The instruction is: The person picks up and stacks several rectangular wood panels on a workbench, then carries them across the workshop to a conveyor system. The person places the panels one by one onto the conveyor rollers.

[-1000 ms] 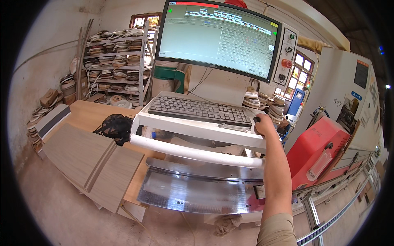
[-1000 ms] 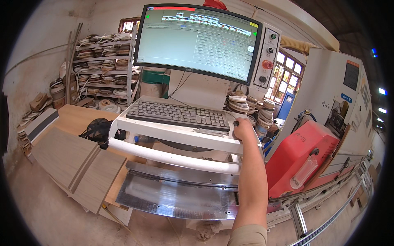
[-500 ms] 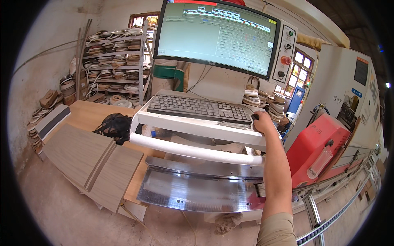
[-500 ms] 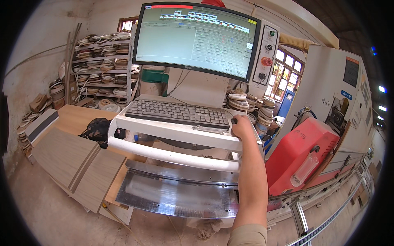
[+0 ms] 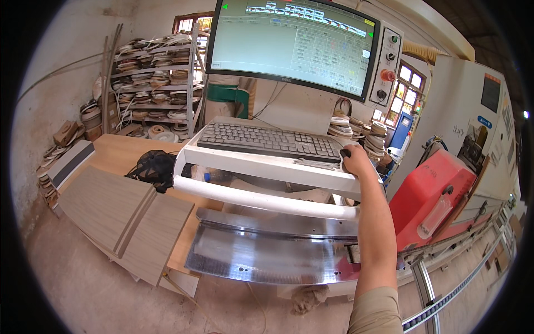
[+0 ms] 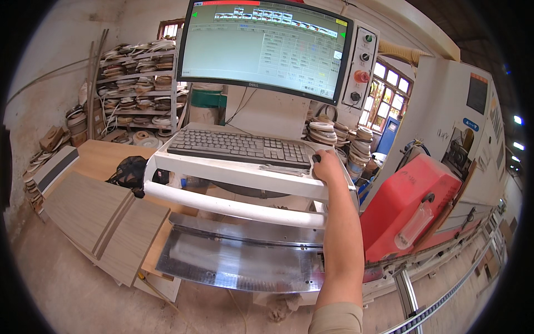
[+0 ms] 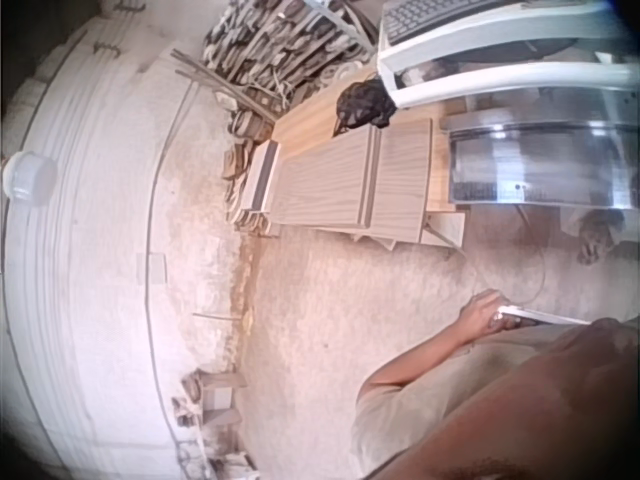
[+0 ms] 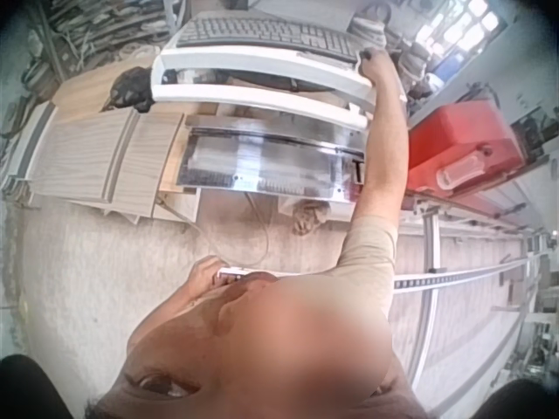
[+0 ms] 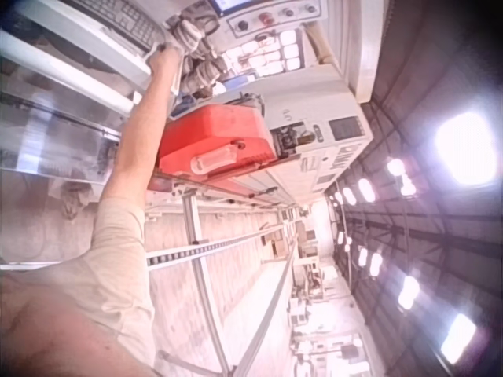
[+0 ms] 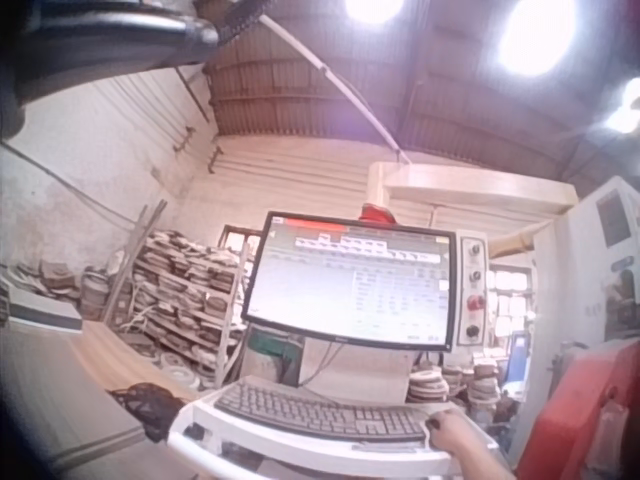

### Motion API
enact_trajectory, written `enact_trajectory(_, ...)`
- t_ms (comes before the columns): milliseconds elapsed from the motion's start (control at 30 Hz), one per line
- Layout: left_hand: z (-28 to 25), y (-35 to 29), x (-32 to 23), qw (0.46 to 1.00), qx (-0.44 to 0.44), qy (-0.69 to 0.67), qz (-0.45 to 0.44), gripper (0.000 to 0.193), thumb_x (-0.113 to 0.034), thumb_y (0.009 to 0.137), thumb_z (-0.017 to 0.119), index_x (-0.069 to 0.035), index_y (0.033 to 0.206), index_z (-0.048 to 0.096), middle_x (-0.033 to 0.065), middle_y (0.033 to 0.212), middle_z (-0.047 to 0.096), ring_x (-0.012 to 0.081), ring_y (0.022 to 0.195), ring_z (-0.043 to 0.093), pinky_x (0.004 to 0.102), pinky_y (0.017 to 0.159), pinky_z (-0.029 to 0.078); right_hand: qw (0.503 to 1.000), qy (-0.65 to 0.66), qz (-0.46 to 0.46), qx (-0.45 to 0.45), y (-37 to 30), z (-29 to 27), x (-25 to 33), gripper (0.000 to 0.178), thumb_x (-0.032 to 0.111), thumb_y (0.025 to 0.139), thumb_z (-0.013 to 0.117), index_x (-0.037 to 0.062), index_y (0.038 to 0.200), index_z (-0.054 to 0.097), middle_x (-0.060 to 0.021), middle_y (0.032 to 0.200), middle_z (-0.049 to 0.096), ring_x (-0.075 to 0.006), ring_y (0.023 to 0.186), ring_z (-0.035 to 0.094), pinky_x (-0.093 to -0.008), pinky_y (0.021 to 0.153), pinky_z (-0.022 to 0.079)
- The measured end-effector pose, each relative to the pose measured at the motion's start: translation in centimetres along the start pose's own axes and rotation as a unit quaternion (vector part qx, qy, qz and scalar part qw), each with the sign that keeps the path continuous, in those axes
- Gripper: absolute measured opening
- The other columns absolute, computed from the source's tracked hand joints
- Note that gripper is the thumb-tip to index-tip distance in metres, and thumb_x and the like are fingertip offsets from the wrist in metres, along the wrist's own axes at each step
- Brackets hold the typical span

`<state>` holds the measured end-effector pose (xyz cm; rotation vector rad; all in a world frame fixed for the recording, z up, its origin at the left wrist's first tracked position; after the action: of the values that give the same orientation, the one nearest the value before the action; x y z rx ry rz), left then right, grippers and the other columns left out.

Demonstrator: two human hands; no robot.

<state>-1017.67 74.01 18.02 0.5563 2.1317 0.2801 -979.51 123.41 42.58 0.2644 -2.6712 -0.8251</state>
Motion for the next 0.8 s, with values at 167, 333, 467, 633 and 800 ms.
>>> enact_trajectory(167, 0.8, -0.8, 1.3, 1.000, -0.002, 0.016, 0.013, 0.009, -0.019, 0.082, 0.065, -0.009, 0.081, 0.066, 0.0104, 0.073, 0.060, 0.0308, 0.065, 0.059, 0.0401, 0.058, 0.049, 1.000, -0.010, -0.001, 0.004, 0.1, 0.1, 0.2, 0.040, 0.010, 0.077, 0.062, 0.0049, 0.116, 0.065, -0.0234, 0.122, 0.058, -0.0400, 0.114, 0.056, -0.0409, 0.099, 0.045)
enact_trajectory(333, 0.7, -0.8, 1.3, 1.000, 0.011, -0.005, 0.018, 0.014, -0.022, 0.085, 0.062, -0.009, 0.082, 0.066, 0.0108, 0.074, 0.060, 0.0309, 0.065, 0.059, 0.0405, 0.059, 0.049, 1.000, -0.017, 0.005, 0.020, 0.2, -0.3, 0.0, 0.040, 0.010, 0.076, 0.063, 0.0044, 0.116, 0.065, -0.0232, 0.125, 0.057, -0.0395, 0.116, 0.055, -0.0404, 0.101, 0.045)
enact_trajectory(467, 0.3, -0.6, 1.0, 1.000, 0.015, 0.004, 0.015, 0.014, -0.022, 0.086, 0.063, -0.009, 0.081, 0.066, 0.0107, 0.075, 0.061, 0.0309, 0.067, 0.060, 0.0404, 0.060, 0.050, 0.998, -0.037, -0.023, -0.050, -0.5, -0.2, 0.3, 0.043, 0.010, 0.075, 0.063, 0.0032, 0.117, 0.064, -0.0223, 0.124, 0.058, -0.0387, 0.117, 0.054, -0.0423, 0.101, 0.044)
enact_trajectory(633, 1.5, -2.5, 3.0, 0.998, 0.048, 0.025, -0.007, 0.018, -0.028, 0.086, 0.065, -0.009, 0.087, 0.067, 0.0115, 0.081, 0.063, 0.0320, 0.075, 0.062, 0.0415, 0.068, 0.050, 0.956, -0.029, -0.094, -0.276, -0.5, -0.5, 1.7, 0.039, 0.006, 0.071, 0.061, 0.0009, 0.110, 0.064, -0.0201, 0.113, 0.062, -0.0388, 0.109, 0.057, -0.0465, 0.096, 0.045)
enact_trajectory(800, 1.0, -2.2, 4.1, 0.992, 0.116, -0.029, -0.030, 0.033, -0.034, 0.086, 0.066, -0.008, 0.107, 0.065, 0.0098, 0.100, 0.065, 0.0308, 0.089, 0.064, 0.0391, 0.075, 0.053, 0.900, -0.030, -0.154, -0.408, -2.3, -2.9, 1.9, 0.045, -0.004, 0.072, 0.053, 0.0038, 0.115, 0.062, -0.0138, 0.115, 0.063, -0.0311, 0.114, 0.057, -0.0409, 0.103, 0.040)
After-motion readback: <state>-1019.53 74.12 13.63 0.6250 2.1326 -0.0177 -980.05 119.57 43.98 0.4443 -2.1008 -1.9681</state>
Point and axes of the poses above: each hand's wrist, its own y-axis towards the middle knuckle, its own z-axis out of the palm, x = y × z, the point moved 1 cm from there along y, towards the middle knuckle
